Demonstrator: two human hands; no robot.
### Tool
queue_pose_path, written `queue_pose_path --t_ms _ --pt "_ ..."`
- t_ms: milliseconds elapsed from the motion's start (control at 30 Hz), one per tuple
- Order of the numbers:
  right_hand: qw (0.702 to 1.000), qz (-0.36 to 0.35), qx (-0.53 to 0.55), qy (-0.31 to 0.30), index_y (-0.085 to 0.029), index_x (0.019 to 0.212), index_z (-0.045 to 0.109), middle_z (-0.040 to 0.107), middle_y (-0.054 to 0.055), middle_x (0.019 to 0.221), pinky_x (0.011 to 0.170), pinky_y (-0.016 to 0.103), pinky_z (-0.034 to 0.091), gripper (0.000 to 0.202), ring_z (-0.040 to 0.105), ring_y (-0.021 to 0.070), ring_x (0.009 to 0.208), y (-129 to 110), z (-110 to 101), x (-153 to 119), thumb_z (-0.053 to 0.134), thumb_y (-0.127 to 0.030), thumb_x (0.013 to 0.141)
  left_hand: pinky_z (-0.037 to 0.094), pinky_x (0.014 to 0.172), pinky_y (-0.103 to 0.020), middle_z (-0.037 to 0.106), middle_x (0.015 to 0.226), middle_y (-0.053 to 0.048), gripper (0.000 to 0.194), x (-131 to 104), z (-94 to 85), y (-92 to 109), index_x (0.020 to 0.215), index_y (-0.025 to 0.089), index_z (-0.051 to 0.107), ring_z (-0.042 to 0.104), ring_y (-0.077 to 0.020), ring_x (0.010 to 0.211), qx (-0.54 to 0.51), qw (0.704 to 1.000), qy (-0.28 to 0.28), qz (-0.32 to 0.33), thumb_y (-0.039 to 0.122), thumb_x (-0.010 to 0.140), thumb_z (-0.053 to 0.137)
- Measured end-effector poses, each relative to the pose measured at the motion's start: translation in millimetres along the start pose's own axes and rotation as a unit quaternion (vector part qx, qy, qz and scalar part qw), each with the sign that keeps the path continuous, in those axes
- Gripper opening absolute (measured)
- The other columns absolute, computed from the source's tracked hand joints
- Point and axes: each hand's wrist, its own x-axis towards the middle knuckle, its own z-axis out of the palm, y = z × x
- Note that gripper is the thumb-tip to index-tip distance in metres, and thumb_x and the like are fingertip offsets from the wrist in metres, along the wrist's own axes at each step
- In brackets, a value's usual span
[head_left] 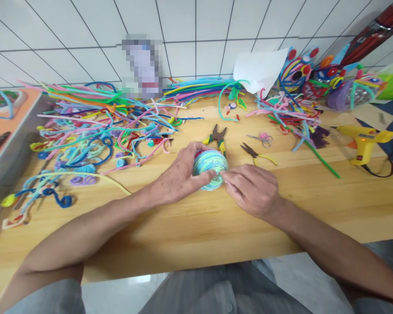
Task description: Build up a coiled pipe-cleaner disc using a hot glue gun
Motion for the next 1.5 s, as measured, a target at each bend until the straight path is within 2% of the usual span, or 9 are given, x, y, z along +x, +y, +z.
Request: queue_pose_path --t_ms 200,433,633,767,867,1100,1333,1500 --pt "1.000 0.006 0.006 -0.006 -0.023 0.113 0.073 0.080 0.002 0.092 0.075 0.033 0.060 0.026 0.074 0.0173 0.079 0 0 -1 0.070 -0.006 0.093 0.051 0.112 -0.049 0.064 0.135 -0.010 0.048 0 -4.4 -2 0.134 0.024 0.050 0.061 -0.0282 0.123 -0.014 1.000 -0.010 0.011 0.056 0.099 0.061" --pt "1.000 0.000 0.002 -0.010 -0.020 0.111 0.072 0.081 0.003 0.092 0.075 0.033 0.061 0.024 0.075 0.0174 0.079 0 -1 -1 0.070 -0.006 0.093 0.053 0.108 -0.047 0.063 0.134 -0.010 0.049 3 -2.5 -6 0.132 0.023 0.050 0.062 -0.0277 0.122 -0.010 1.000 -0.007 0.014 0.051 0.096 0.067" --pt "0.999 0.028 0.017 -0.009 -0.022 0.117 0.073 0.081 0.002 0.094 0.077 0.033 0.061 0.027 0.076 0.0180 0.082 0 1 -1 0.070 -0.009 0.094 0.055 0.106 -0.046 0.066 0.130 -0.010 0.049 5 -2.1 -6 0.129 0.023 0.052 0.065 -0.0273 0.117 0.012 1.000 0.010 0.019 0.055 0.095 0.066" --pt "0.999 0.036 0.009 -0.004 -0.022 0.115 0.071 0.081 0.003 0.093 0.075 0.033 0.059 0.021 0.076 0.0190 0.082 -1 1 2 0.073 -0.016 0.095 0.050 0.116 -0.050 0.065 0.139 -0.012 0.050 7 -1.7 -9 0.137 0.023 0.052 0.062 -0.0296 0.128 0.053 0.996 0.019 0.073 0.052 0.098 0.063" --pt "0.999 0.035 -0.006 -0.006 -0.022 0.112 0.068 0.081 0.003 0.092 0.073 0.033 0.058 0.017 0.076 0.0185 0.080 -2 1 4 0.073 -0.020 0.096 0.049 0.118 -0.050 0.067 0.136 -0.012 0.045 8 -1.2 -11 0.136 0.022 0.057 0.061 -0.0300 0.129 0.083 0.990 0.018 0.114 0.049 0.101 0.059" --pt "0.999 0.040 0.006 -0.001 -0.023 0.113 0.068 0.081 0.002 0.092 0.073 0.032 0.058 0.018 0.076 0.0181 0.081 -2 3 4 0.072 -0.019 0.096 0.054 0.113 -0.046 0.068 0.136 -0.012 0.044 10 3.5 -16 0.132 0.021 0.057 0.065 -0.0275 0.125 0.025 0.993 0.026 0.112 0.048 0.098 0.062" --pt "0.997 0.075 0.028 0.017 -0.021 0.116 0.070 0.080 0.003 0.090 0.072 0.031 0.057 0.020 0.075 0.0182 0.077 3 4 2 0.072 -0.019 0.096 0.057 0.107 -0.043 0.069 0.128 -0.012 0.045 11 10.2 -22 0.128 0.019 0.057 0.067 -0.0263 0.119 -0.029 0.993 0.080 0.076 0.050 0.096 0.062" --pt "0.988 0.149 0.022 -0.013 -0.024 0.119 0.071 0.079 0.003 0.094 0.074 0.034 0.058 0.021 0.073 0.0189 0.077 16 -13 11 0.072 -0.027 0.098 0.052 0.115 -0.045 0.067 0.138 -0.015 0.050 11 14.8 -33 0.137 0.018 0.054 0.064 -0.0282 0.128 -0.028 0.988 0.102 0.111 0.049 0.099 0.062"
